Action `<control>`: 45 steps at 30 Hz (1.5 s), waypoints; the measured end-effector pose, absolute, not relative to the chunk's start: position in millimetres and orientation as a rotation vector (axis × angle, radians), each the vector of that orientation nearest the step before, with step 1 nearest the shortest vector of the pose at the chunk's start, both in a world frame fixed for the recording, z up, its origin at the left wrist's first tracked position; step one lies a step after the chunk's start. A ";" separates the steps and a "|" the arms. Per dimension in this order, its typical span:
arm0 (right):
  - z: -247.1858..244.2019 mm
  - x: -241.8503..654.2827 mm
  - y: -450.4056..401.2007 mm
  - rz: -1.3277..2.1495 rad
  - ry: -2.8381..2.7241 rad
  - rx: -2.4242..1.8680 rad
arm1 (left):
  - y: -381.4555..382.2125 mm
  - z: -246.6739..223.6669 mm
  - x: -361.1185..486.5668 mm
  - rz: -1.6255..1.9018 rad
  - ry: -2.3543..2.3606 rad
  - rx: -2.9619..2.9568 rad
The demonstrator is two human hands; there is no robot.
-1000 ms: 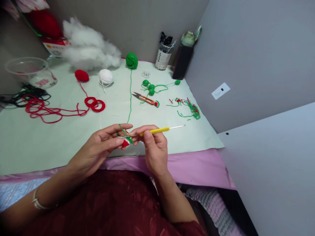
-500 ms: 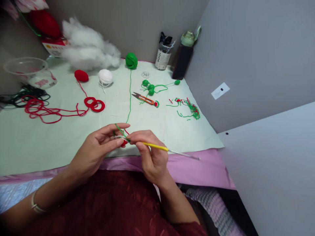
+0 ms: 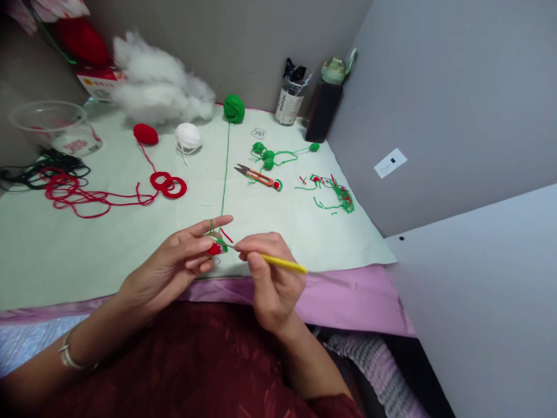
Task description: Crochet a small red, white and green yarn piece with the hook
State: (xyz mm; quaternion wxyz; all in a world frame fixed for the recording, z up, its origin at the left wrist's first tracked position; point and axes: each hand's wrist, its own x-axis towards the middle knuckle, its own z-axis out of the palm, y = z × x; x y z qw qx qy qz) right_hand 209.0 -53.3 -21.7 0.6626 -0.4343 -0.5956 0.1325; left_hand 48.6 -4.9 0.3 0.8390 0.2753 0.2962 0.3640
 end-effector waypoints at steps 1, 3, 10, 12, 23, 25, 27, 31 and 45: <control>-20.8 208.7 -50.9 0.405 -1.266 -0.960 | -4.8 0.0 48.8 0.779 0.616 0.609; -20.2 207.9 -46.6 0.542 -1.206 -0.937 | -5.7 -0.8 50.0 0.784 0.615 0.672; -26.4 204.4 -50.2 0.268 -1.468 -1.062 | -11.0 -3.2 55.2 0.904 0.738 0.755; -28.2 203.8 -53.3 0.067 -1.607 -1.091 | -10.7 -3.5 56.5 0.878 0.700 0.667; -28.6 204.5 -39.3 0.709 -1.099 -0.890 | -6.7 -4.4 54.5 0.819 0.636 0.645; -33.2 204.2 -39.2 0.748 -1.107 -0.919 | -9.2 -6.9 56.1 0.836 0.668 0.698; -36.7 204.9 -40.2 0.786 -1.084 -0.932 | -10.4 -8.4 56.6 0.847 0.695 0.736; -36.7 206.5 -41.5 0.862 -1.019 -0.908 | -9.9 -6.6 55.3 0.858 0.701 0.764; -22.7 209.4 -36.7 1.130 -0.831 -0.782 | -8.8 -7.1 50.1 0.841 0.721 0.867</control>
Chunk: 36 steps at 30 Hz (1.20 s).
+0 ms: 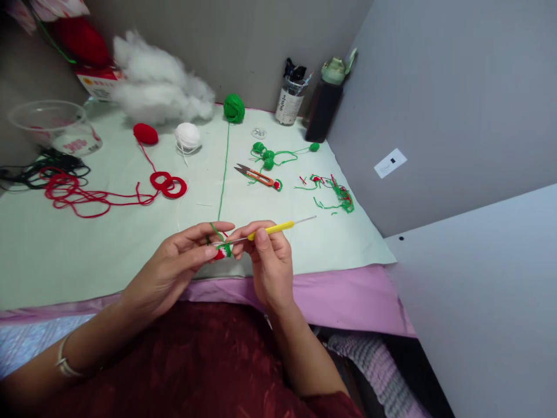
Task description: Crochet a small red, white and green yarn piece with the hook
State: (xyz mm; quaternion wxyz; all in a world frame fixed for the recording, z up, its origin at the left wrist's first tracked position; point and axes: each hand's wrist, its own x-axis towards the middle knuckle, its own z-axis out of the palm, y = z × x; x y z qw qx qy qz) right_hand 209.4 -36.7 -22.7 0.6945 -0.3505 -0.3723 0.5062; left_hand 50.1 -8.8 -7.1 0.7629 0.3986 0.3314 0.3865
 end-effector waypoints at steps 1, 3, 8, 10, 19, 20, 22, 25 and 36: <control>-22.3 210.4 -37.4 1.131 -0.846 -0.781 | -8.9 -6.2 49.9 0.839 0.725 0.869; -21.6 212.1 -39.2 1.096 -0.890 -0.790 | -9.2 -4.1 49.6 0.840 0.737 0.869; -22.5 215.5 -43.3 0.923 -1.038 -0.847 | -9.7 -0.5 48.8 0.845 0.762 0.882; -23.5 216.5 -44.3 0.893 -1.086 -0.845 | -9.5 -0.8 48.6 0.846 0.769 0.887; -19.0 216.4 -52.0 0.329 -1.561 -0.945 | -10.3 -10.0 49.5 0.969 0.801 0.973; -19.3 216.2 -52.6 0.229 -1.642 -0.947 | -10.8 -10.8 50.2 0.988 0.801 0.973; -21.4 215.7 -53.5 0.046 -1.770 -0.977 | -11.9 -11.9 51.8 1.010 0.793 0.955; -26.1 215.1 -54.4 -0.130 -1.852 -1.031 | -13.0 -11.2 52.7 0.976 0.767 0.923; -25.8 218.8 -56.9 -0.094 -1.844 -0.989 | -7.9 3.5 46.2 0.948 0.955 1.198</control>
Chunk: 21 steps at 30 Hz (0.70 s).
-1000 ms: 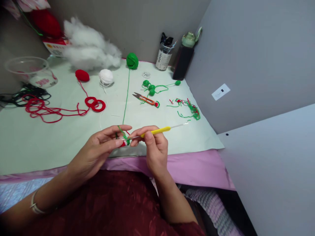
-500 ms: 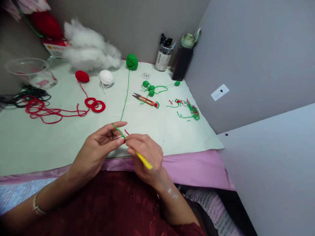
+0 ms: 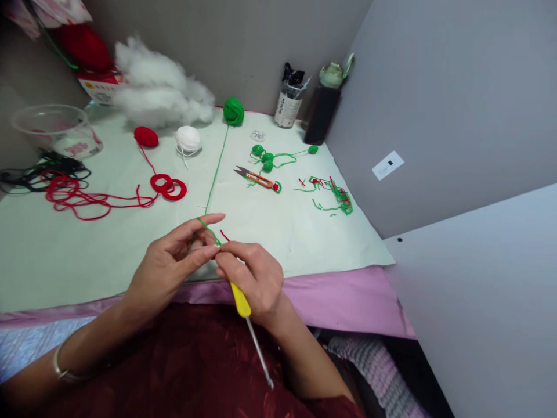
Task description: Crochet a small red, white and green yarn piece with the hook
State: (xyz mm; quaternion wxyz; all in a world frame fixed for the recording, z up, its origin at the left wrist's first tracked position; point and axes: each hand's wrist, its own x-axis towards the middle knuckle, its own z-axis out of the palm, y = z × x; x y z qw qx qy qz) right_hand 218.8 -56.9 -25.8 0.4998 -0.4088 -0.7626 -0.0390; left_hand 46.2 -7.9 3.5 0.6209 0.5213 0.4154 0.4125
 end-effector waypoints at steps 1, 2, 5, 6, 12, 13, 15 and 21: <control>-25.1 219.2 -57.0 -0.094 -1.859 -0.987 | -7.4 4.7 46.1 0.945 0.951 1.216; -24.4 219.4 -57.0 -0.091 -1.876 -0.989 | -6.8 5.5 46.2 0.944 0.939 1.218; -22.2 219.5 -56.3 -0.100 -1.900 -1.001 | -5.3 5.1 46.9 0.958 0.908 1.178; -21.4 219.3 -55.9 -0.113 -1.899 -1.002 | -4.9 4.1 47.2 0.967 0.897 1.162; -20.4 217.1 -54.7 -0.206 -1.941 -0.976 | -8.2 0.2 49.4 0.987 0.815 0.920; -21.6 216.5 -55.1 -0.212 -1.930 -0.976 | -9.1 0.5 50.1 0.973 0.802 0.856; -25.4 214.8 -56.1 -0.217 -1.884 -0.981 | -10.4 1.2 51.5 0.924 0.753 0.727; -38.6 213.7 -56.5 -0.349 -1.789 -0.985 | -9.8 -1.4 53.7 0.754 0.610 0.507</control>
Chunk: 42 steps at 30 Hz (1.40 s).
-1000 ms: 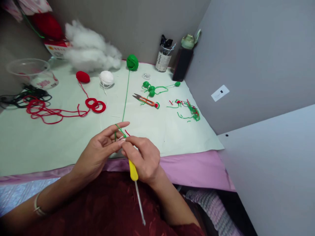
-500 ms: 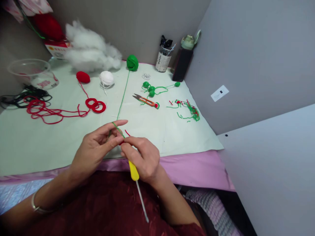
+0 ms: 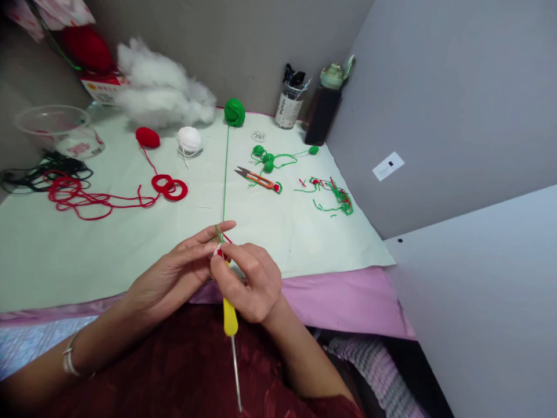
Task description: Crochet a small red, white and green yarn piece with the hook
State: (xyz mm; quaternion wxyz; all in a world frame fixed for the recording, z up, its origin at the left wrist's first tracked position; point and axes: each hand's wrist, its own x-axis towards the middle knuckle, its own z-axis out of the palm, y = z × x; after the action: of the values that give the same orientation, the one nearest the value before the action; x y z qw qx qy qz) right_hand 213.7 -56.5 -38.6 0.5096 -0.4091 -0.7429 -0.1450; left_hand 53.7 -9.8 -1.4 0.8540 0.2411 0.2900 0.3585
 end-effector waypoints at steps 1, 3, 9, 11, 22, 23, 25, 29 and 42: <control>-40.1 214.7 -56.1 -0.368 -1.787 -0.968 | -9.6 -1.8 53.7 0.741 0.603 0.498; -41.8 217.3 -54.6 -0.342 -1.786 -0.932 | -9.5 -2.1 53.7 0.717 0.582 0.491; -36.0 220.4 -48.6 0.150 -1.635 -0.805 | -8.2 -0.9 52.5 0.730 0.568 0.486; -32.8 220.4 -48.1 0.289 -1.562 -0.773 | -7.1 -1.3 51.5 0.749 0.597 0.500; -26.8 212.9 -47.4 0.593 -1.225 -0.778 | -6.7 -4.0 51.4 0.821 0.666 0.731; -26.2 211.8 -47.5 0.579 -1.235 -0.788 | -7.5 -4.5 52.2 0.840 0.671 0.743; -25.3 210.8 -48.5 0.521 -1.279 -0.823 | -8.6 -5.3 52.9 0.869 0.691 0.761; -24.1 212.8 -52.2 0.418 -1.371 -0.875 | -9.8 -4.4 50.1 0.863 0.707 0.772; -19.4 216.3 -55.1 0.547 -1.292 -0.875 | -8.8 -5.4 43.4 0.834 0.726 0.863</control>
State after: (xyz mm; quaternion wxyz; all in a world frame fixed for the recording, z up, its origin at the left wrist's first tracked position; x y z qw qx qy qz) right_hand 216.3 -55.1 -19.4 0.6772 -0.3892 -0.5751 0.2434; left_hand 43.4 -8.8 -5.4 0.7640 0.3971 0.3339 0.3836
